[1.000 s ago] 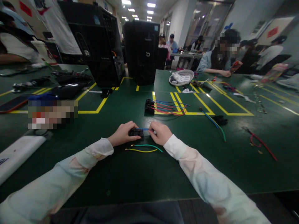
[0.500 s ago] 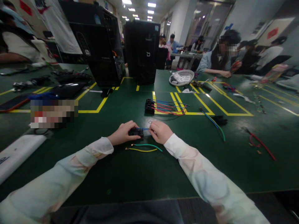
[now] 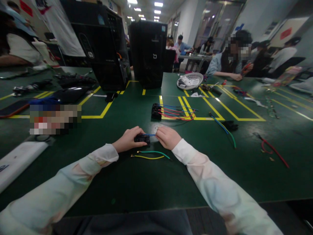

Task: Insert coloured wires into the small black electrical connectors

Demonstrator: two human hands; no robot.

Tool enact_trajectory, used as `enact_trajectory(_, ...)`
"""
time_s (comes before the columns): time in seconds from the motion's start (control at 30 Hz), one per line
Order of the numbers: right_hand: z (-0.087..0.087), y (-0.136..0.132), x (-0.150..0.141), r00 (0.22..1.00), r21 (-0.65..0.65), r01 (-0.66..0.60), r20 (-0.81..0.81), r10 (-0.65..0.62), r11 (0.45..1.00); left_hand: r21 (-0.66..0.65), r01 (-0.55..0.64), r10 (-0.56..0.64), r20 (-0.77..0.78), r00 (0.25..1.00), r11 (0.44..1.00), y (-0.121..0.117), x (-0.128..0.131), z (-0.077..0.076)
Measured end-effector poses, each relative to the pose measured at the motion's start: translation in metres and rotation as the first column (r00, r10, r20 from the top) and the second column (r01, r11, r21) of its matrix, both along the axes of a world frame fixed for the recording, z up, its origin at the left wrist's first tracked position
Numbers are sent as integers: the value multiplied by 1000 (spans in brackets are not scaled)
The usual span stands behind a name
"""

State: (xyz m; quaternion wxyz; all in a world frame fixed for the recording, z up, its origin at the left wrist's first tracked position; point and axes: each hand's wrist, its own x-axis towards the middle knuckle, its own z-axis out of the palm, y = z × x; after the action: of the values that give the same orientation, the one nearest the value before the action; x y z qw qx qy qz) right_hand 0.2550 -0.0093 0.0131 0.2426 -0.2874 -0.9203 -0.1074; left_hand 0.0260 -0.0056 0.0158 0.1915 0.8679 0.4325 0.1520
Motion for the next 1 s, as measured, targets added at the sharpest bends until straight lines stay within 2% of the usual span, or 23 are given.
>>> enact_trajectory(0.2, -1, 7, -2, 984, -14, 175, -15, -176, 984, 8, 3, -3, -5, 1000, 1000, 0, 1, 0)
enact_trajectory(0.27, -1, 6, -2, 980, 9, 198, 5, -198, 980, 10, -3, 3, -4, 1000, 1000, -1, 1, 0)
enact_trajectory(0.47, 3, 1, 3, 997, 19, 14, 76, -15, 1000, 34, -13, 13, 4, 1000, 999, 0, 1, -2)
enact_trajectory(0.53, 4, 1, 3, 997, 19, 29, 70, -30, 999, 35, -7, 7, 5, 1000, 999, 0, 1, -3)
enact_trajectory(0.7, 3, 4, 0, 983, -20, 184, -24, -184, 983, 30, 3, -3, -5, 1000, 1000, 0, 1, -2)
enact_trajectory(0.9, 6, -1, 4, 999, -26, 28, 15, -28, 999, 32, -18, 18, -1, 1000, 999, -1, 1, -1)
enact_trajectory(1.0, 6, 0, 4, 998, -24, 58, 28, -57, 998, 27, -15, 16, -4, 1000, 1000, -1, 1, -1)
